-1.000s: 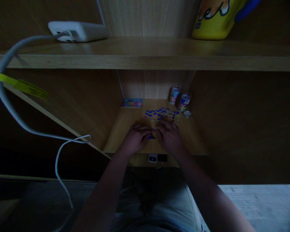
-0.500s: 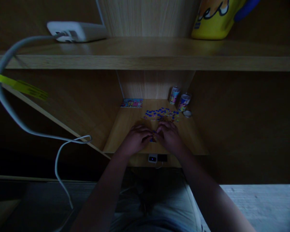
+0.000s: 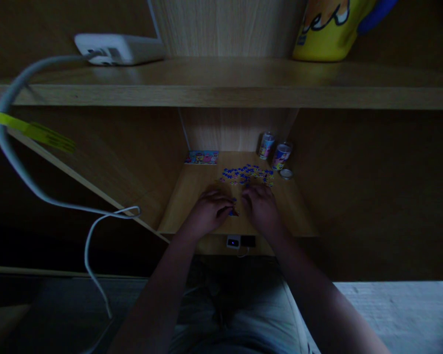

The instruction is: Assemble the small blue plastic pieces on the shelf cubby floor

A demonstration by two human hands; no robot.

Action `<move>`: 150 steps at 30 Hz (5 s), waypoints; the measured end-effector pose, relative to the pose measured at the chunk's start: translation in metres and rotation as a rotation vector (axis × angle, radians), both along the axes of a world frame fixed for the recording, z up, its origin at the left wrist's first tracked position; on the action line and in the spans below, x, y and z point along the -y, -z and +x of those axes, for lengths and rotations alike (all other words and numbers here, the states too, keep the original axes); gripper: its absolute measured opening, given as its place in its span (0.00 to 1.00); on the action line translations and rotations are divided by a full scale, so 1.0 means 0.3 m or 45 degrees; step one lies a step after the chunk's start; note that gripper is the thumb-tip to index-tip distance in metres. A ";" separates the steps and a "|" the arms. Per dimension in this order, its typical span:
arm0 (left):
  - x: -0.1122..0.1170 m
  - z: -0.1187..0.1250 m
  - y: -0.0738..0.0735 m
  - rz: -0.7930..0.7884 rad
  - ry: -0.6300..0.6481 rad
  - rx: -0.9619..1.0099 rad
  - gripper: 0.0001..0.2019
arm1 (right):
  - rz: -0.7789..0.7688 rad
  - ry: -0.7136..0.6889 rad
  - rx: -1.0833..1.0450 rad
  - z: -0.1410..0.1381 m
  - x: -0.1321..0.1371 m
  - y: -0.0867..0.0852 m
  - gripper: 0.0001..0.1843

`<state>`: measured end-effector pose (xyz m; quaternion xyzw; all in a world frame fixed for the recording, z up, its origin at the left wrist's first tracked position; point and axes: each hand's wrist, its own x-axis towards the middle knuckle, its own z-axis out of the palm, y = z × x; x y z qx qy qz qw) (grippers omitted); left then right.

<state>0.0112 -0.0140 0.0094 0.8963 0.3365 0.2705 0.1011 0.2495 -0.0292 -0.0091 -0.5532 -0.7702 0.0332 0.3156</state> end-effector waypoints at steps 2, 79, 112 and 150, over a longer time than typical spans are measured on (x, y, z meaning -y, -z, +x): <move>0.000 0.000 0.000 -0.001 0.008 -0.004 0.07 | 0.001 -0.080 0.026 -0.005 0.005 -0.006 0.09; 0.009 0.007 0.001 0.036 -0.228 0.024 0.14 | 0.038 0.155 0.078 -0.010 0.006 0.009 0.04; 0.015 0.006 -0.009 0.013 -0.063 -0.013 0.10 | 0.021 -0.137 0.089 -0.009 0.015 -0.010 0.09; 0.012 0.006 -0.005 0.036 -0.086 0.002 0.07 | -0.025 0.113 0.112 -0.015 0.014 -0.015 0.06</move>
